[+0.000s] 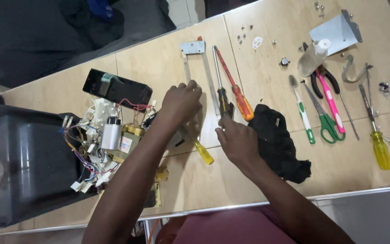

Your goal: Disassembling a microwave oven to clean and inspect its internal electronic components.

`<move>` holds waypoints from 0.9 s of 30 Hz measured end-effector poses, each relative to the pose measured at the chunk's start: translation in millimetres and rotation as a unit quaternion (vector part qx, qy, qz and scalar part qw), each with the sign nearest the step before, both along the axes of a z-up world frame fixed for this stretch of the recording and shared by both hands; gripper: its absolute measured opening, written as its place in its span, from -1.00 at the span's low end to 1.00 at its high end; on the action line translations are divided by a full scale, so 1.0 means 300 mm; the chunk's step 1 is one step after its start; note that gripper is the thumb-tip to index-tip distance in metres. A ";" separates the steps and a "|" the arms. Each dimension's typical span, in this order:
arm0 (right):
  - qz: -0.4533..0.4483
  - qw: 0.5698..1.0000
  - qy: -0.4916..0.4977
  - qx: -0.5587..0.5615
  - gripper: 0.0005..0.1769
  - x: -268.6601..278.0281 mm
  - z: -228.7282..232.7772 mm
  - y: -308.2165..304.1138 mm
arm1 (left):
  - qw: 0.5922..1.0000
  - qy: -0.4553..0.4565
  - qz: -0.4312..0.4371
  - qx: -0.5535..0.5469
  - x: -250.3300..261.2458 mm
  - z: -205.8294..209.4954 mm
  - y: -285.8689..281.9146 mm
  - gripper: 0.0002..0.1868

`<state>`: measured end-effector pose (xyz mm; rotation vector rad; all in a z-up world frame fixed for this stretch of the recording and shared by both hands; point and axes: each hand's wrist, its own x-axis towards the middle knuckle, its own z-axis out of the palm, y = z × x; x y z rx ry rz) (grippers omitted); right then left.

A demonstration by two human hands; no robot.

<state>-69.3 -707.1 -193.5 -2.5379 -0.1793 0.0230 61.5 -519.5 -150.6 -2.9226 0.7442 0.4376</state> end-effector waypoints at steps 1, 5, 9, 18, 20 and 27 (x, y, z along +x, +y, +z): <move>0.000 0.999 -0.013 0.041 -0.82 -0.004 0.000 -0.005 | 1.000 -0.004 -0.005 0.010 0.005 0.012 0.000 -0.62; -0.022 0.996 -0.080 0.037 -0.85 0.026 0.083 -0.020 | 0.999 -0.028 -0.003 -0.015 0.110 0.061 -0.005 -0.53; -0.019 0.986 -0.123 0.107 -0.84 0.061 0.160 -0.027 | 0.984 -0.175 -0.030 -0.022 0.341 -0.025 0.013 -0.44; -0.098 0.978 -0.023 0.181 -0.82 0.145 0.228 -0.121 | 0.993 0.021 0.029 -0.114 0.469 0.021 -0.029 -0.51; -0.111 0.971 -0.013 0.210 -0.81 0.191 0.245 -0.139 | 0.992 0.023 0.019 -0.124 0.451 0.085 -0.029 -0.48; -0.003 0.934 0.066 0.351 -0.18 0.295 0.307 -0.069 | 0.930 0.023 -0.109 -0.351 0.223 0.396 0.024 -0.41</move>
